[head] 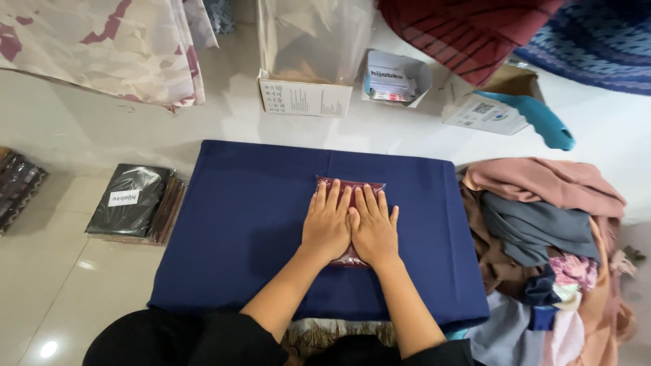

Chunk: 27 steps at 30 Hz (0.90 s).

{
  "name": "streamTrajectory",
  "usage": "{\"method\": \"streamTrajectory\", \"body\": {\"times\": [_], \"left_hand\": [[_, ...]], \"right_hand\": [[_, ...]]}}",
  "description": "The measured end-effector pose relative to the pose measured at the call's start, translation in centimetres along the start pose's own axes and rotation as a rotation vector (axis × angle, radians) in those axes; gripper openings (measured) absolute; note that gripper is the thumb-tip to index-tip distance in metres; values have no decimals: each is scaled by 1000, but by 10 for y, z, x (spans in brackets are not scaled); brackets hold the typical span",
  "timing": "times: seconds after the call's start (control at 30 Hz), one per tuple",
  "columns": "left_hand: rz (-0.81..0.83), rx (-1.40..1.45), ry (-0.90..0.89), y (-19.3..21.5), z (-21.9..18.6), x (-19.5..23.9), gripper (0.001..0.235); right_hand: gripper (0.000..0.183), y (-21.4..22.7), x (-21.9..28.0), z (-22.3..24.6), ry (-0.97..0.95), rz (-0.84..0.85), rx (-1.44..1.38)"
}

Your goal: The person folds a maroon garment and places it in a plastic bag, then stacks it with other packaged items. They then unfold a grey garment, smooth it out, and use a lint roller to clean the fabric before folding it.

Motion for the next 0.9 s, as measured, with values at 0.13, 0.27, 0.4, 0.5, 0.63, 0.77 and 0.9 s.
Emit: {"method": "streamTrajectory", "body": {"times": [0.13,0.27,0.4,0.5,0.63,0.77,0.9], "left_hand": [[-13,-13,-11,-8,5,-1,61],[-18,-19,8,-9,10,-7,62],[-9,114,59,-12,18,-7,64],[-142,427,110,15,23,-7,55],[-287,246,-66,63,20,18,34],[-21,154,-419,78,9,53,38],[170,113,-368,75,16,62,41]], "right_hand": [[59,-2,2,-2,-9,7,5],[59,5,0,-5,47,-58,-60],[60,-4,-4,-13,55,-41,-108],[58,-5,-7,-14,58,-49,-114],[57,-4,-5,-13,87,-120,-133],[57,-7,-8,-15,65,-107,-143],[59,-11,-15,-28,109,-61,-392]]}}
Point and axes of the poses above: each hand's wrist, its own x-axis away from the middle knuckle, its own y-axis out of the back of the hand, z = x × y, the point moved 6 cm from there along -x, towards the middle knuckle, and after that the axes turned 3 degrees about y, right-handed, at the moved point
